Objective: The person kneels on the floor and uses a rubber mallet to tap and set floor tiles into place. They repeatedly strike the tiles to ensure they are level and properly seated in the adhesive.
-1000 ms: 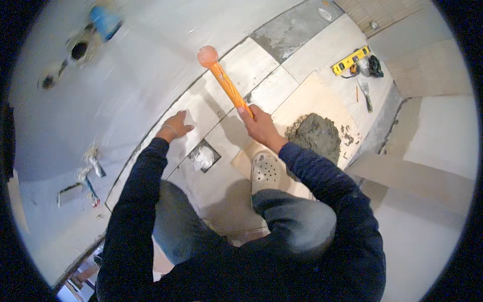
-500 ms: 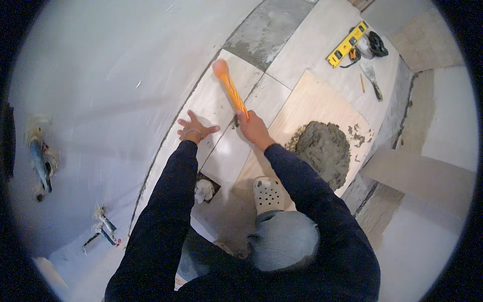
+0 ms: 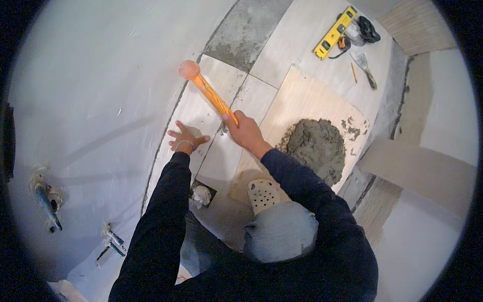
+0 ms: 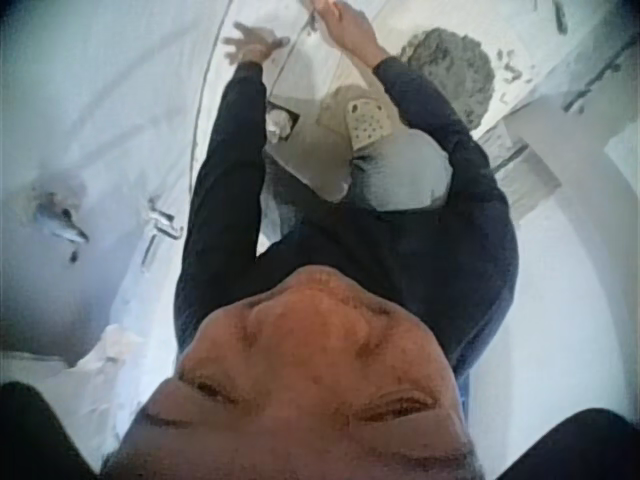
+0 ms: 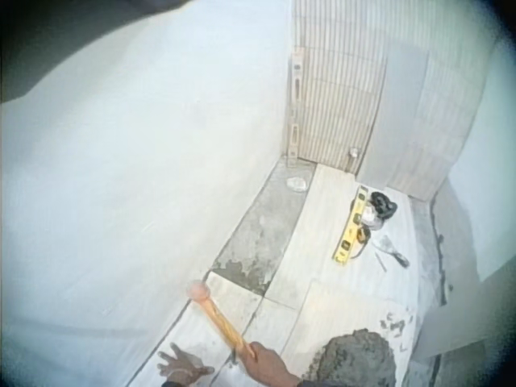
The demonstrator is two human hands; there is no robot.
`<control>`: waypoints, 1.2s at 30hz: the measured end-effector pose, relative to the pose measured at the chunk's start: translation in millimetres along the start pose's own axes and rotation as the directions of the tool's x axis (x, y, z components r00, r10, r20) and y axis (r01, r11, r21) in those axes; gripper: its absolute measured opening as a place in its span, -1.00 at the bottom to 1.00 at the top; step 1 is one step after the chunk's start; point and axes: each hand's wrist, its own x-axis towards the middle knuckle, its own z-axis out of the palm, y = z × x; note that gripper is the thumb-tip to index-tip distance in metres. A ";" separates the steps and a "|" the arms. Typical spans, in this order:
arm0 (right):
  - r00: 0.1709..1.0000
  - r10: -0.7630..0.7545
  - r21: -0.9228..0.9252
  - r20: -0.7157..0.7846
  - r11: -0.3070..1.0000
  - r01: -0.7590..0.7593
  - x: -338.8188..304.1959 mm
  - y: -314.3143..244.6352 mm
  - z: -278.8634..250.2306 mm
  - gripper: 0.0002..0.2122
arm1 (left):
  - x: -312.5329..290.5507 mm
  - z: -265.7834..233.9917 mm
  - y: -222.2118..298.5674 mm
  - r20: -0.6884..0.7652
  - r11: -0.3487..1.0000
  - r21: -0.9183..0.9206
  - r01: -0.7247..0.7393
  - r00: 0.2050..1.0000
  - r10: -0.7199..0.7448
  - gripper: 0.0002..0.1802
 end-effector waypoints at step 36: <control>0.991 0.127 -0.114 0.048 0.986 -0.121 -60.6 24.3 51.1 -0.38 | -26.8 127.9 -213.8 -0.204 0.972 -0.227 -0.066 0.979 0.019 0.24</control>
